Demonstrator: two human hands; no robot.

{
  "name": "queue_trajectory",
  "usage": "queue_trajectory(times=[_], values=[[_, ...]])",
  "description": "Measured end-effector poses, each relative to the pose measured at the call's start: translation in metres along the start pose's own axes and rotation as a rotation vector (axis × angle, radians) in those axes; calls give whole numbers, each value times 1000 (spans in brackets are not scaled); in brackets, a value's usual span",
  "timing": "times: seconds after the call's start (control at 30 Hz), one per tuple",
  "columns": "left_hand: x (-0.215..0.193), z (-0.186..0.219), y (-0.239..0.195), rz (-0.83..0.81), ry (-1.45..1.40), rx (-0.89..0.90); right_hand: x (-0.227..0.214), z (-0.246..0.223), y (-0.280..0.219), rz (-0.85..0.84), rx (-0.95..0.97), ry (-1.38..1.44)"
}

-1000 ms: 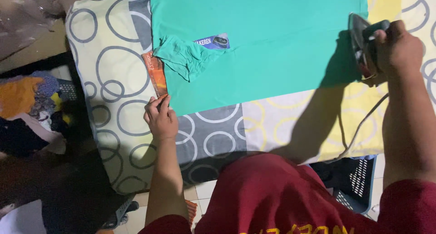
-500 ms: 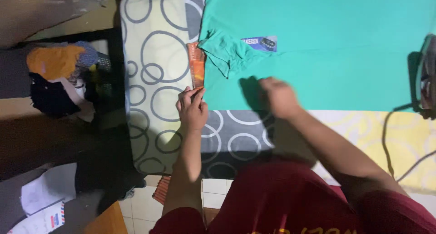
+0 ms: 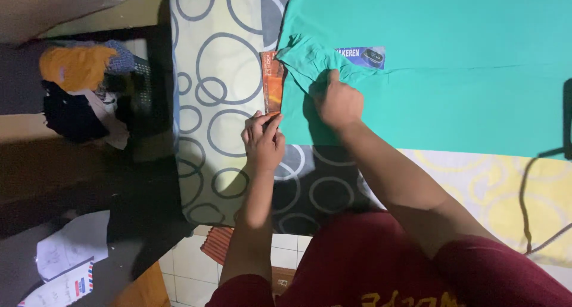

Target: Ironing and folding a green t-shirt using a folding guide

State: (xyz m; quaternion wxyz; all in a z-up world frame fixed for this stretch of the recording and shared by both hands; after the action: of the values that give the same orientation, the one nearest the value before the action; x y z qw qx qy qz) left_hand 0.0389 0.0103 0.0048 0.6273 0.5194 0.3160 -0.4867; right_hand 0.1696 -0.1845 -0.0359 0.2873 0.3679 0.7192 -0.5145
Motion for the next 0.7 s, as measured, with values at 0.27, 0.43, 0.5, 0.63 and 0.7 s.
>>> queue_trajectory(times=[0.27,0.43,0.5,0.63,0.7], values=[[16,21,16,93,-516,-122,-53,37,-67,125,-85,106],[34,67,44,-38,-378,-49,-50,61,-84,187,-182,206],[51,69,46,43,-361,-118,-53,59,-89,204,-225,269],[54,69,57,-2,-573,-361,-65,57,-97,317,-324,418],[56,65,61,79,-650,-394,-74,55,-98,365,-333,461]])
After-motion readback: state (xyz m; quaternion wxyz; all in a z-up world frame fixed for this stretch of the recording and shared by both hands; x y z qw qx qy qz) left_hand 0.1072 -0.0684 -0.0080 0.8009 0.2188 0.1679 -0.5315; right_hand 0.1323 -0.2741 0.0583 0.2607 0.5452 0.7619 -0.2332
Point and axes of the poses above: each hand's wrist, its own y-axis towards the middle knuckle, its own x-axis out of the palm, z = x × y, the point moved 3 cm from there along y, towards the middle knuckle, and after that the axes turned 11 degrees about -z, right-handed, at the moved point
